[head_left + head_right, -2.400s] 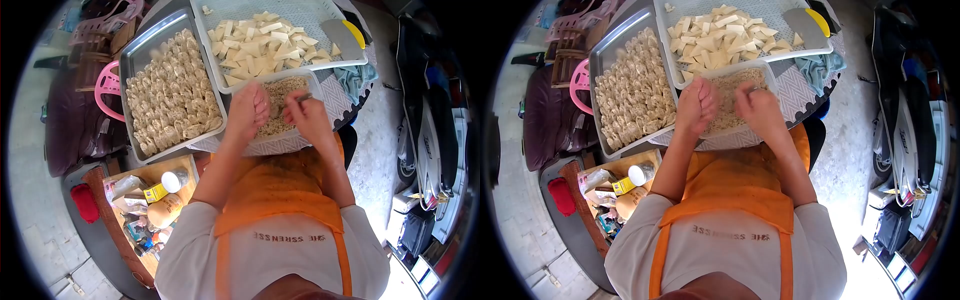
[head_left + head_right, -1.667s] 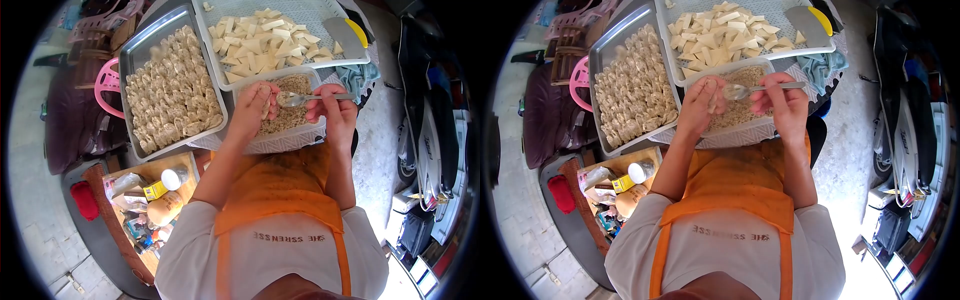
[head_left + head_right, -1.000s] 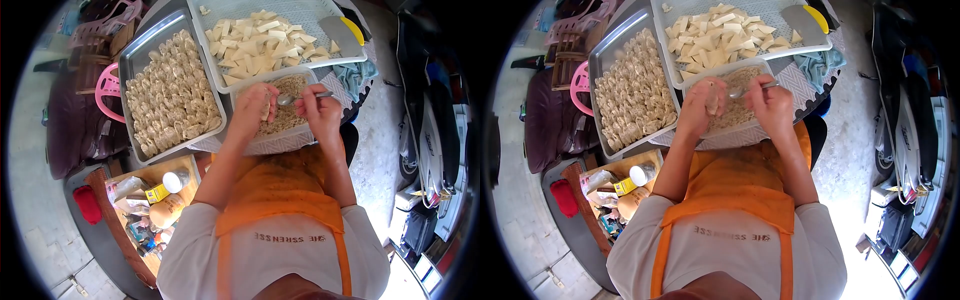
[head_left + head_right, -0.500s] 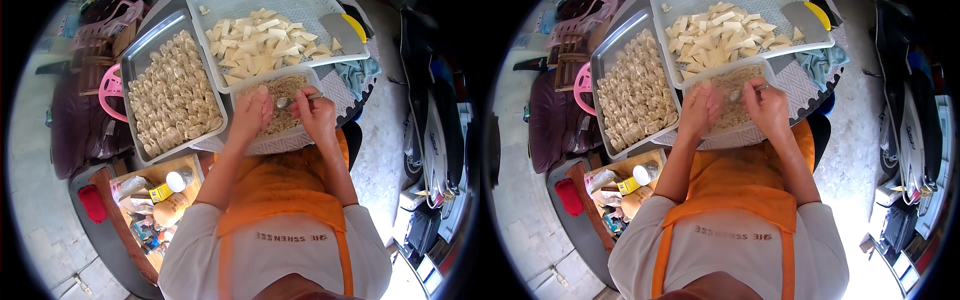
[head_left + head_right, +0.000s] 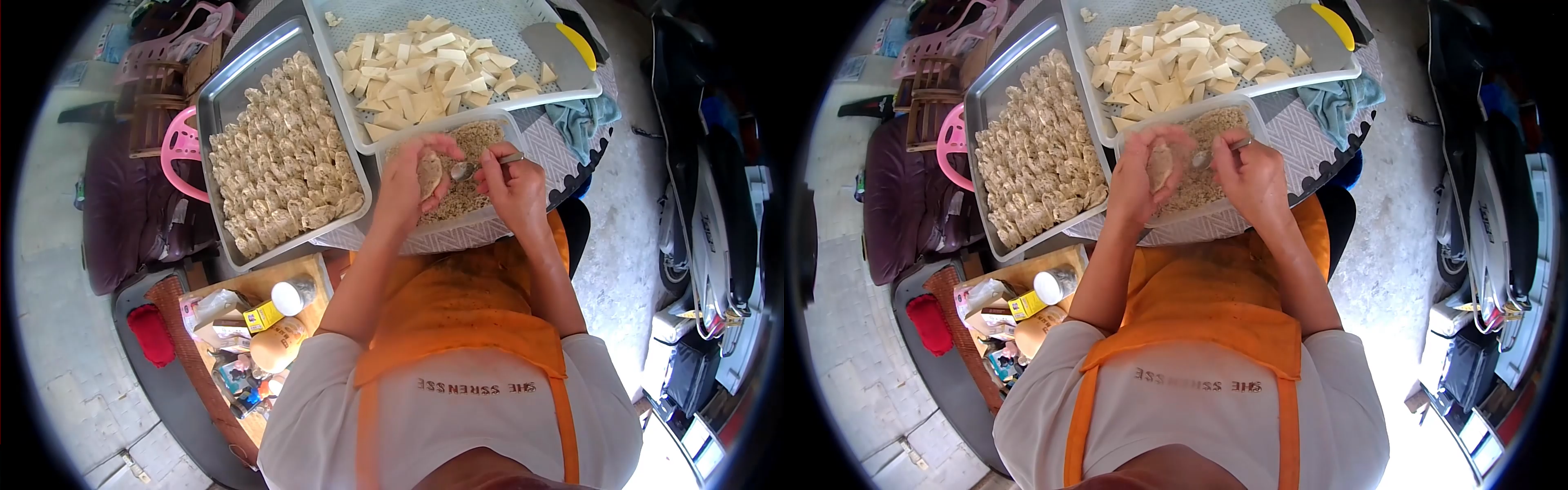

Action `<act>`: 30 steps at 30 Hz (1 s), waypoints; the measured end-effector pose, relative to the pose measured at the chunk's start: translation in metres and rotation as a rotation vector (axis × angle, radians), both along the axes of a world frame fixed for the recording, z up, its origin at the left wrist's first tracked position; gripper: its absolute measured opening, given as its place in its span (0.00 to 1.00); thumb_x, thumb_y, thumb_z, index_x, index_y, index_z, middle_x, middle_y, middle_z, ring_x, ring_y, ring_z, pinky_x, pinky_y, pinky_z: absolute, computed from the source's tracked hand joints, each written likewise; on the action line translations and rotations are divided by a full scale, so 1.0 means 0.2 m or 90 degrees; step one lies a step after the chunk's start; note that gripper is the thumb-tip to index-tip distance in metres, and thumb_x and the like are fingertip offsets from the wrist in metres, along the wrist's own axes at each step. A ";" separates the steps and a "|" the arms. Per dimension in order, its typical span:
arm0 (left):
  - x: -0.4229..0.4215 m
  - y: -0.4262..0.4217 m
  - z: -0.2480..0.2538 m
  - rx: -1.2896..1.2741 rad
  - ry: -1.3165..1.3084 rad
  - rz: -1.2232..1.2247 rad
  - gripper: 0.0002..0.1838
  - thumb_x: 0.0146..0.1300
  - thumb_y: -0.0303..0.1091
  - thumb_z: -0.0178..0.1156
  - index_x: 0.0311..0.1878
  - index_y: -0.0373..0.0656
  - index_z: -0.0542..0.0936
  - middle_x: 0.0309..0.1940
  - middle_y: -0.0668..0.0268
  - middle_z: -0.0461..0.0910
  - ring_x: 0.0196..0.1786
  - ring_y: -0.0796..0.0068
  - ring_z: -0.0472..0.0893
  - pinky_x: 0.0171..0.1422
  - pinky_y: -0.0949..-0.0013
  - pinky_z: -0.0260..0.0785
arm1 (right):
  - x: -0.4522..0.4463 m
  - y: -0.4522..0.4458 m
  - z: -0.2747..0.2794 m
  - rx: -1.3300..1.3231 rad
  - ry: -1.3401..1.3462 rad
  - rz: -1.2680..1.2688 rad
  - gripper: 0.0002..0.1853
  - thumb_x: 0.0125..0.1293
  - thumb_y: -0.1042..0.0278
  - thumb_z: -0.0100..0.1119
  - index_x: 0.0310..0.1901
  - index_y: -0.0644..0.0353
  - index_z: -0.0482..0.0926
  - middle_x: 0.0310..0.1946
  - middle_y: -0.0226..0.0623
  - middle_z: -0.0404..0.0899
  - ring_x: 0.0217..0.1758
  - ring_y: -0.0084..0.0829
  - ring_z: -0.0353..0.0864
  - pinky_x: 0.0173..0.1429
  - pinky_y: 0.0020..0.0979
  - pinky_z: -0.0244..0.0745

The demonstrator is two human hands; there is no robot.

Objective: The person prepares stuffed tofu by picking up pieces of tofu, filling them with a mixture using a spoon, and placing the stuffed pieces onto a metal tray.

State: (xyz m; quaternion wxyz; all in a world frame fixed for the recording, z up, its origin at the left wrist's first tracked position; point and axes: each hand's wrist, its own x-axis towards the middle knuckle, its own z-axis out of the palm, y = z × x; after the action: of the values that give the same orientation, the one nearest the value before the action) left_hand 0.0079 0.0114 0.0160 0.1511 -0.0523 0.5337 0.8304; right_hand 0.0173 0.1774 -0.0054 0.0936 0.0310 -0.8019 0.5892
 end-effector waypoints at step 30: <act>-0.02 0.01 -0.09 -0.073 0.252 -0.026 0.09 0.73 0.35 0.47 0.51 0.43 0.68 0.53 0.58 0.75 0.61 0.66 0.73 0.63 0.67 0.65 | 0.06 -0.01 0.09 -0.398 -0.159 -0.012 0.09 0.71 0.70 0.50 0.37 0.67 0.76 0.24 0.41 0.81 0.22 0.26 0.81 0.25 0.24 0.76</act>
State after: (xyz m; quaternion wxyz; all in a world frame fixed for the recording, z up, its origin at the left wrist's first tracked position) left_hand 0.0040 0.0129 -0.0028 0.0568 0.1146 0.6002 0.7895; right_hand 0.0283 0.1754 0.0132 0.0048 -0.0790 -0.5879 0.8050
